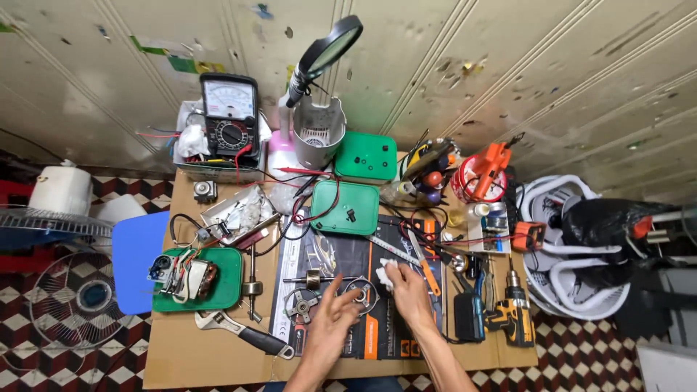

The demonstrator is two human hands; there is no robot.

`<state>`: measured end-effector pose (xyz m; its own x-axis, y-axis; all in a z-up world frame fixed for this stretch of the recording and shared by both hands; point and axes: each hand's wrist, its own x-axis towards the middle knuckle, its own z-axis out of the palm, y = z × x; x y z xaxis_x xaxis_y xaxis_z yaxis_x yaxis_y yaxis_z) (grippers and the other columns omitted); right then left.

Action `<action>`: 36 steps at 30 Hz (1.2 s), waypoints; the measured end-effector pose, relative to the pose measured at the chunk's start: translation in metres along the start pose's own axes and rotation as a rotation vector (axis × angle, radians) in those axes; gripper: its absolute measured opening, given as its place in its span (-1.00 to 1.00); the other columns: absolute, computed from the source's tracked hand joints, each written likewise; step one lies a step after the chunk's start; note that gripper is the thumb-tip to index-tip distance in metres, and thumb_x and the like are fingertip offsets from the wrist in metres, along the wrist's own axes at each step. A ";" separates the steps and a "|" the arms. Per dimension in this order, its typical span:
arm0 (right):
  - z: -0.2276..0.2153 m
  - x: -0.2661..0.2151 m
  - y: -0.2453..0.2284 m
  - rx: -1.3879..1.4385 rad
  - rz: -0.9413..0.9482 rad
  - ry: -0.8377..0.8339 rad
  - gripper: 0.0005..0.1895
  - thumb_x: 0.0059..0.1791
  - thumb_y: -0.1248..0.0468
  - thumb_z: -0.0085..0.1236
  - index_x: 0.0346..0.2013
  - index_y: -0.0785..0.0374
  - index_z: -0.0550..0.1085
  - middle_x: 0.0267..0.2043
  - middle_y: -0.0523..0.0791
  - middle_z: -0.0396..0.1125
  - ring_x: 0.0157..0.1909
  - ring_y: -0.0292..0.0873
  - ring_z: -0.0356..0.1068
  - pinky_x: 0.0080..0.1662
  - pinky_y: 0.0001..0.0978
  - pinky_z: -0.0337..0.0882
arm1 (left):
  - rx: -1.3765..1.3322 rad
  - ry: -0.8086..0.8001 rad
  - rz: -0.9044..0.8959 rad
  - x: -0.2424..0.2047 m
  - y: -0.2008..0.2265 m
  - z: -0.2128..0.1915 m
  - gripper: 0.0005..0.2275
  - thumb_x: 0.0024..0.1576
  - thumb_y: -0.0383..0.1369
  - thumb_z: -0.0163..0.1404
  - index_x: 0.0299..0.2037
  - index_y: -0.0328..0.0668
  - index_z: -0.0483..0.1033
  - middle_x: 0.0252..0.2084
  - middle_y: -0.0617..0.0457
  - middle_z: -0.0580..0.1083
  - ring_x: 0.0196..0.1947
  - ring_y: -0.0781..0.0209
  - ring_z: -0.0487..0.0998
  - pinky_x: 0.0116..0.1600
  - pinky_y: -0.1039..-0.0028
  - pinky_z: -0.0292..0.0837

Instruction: The person cleans small electrical components, including a motor rotor and a fan hub, using a white cloth. They wipe the parts thoroughly, handling them one at a time on a cluttered workbench.

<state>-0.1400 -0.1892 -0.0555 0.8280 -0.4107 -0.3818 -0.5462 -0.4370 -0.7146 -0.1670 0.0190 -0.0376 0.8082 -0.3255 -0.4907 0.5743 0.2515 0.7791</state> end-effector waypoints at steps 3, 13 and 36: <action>0.007 0.043 0.009 0.028 -0.149 0.053 -0.51 0.03 -0.06 0.03 -0.16 0.37 0.49 -0.34 -0.01 0.48 -0.26 -0.08 0.48 -0.16 -0.13 0.41 | -0.108 0.128 -0.004 0.000 -0.040 -0.026 -0.33 0.13 -0.36 0.02 0.47 -0.02 0.00 0.29 -0.14 0.44 0.07 0.10 0.58 0.19 0.31 0.47; -0.003 0.102 0.038 -0.243 -0.379 -0.037 -0.51 0.02 0.27 0.01 0.26 0.28 0.37 0.07 0.24 0.34 0.12 0.29 0.34 0.13 -0.02 0.33 | -0.178 0.282 0.058 -0.006 -0.096 -0.008 -0.52 0.22 -0.36 -0.04 0.37 -0.30 0.30 0.32 -0.21 0.43 0.18 0.06 0.50 0.23 0.43 0.36; -0.074 0.084 0.106 0.438 0.057 -0.157 -0.51 0.14 0.25 -0.14 0.39 0.22 0.22 0.04 0.01 0.49 -0.16 -0.27 0.51 -0.11 -0.42 0.54 | 1.183 0.201 0.565 0.228 0.052 0.098 -0.31 -0.09 -0.39 0.28 0.29 -0.29 0.26 0.20 -0.26 0.41 0.18 -0.28 0.38 0.27 0.11 0.27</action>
<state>-0.1376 -0.3288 -0.1198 0.8256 -0.2831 -0.4881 -0.5149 -0.0245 -0.8569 0.0346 -0.1317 -0.0709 0.9608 -0.2740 0.0417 -0.2211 -0.6668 0.7117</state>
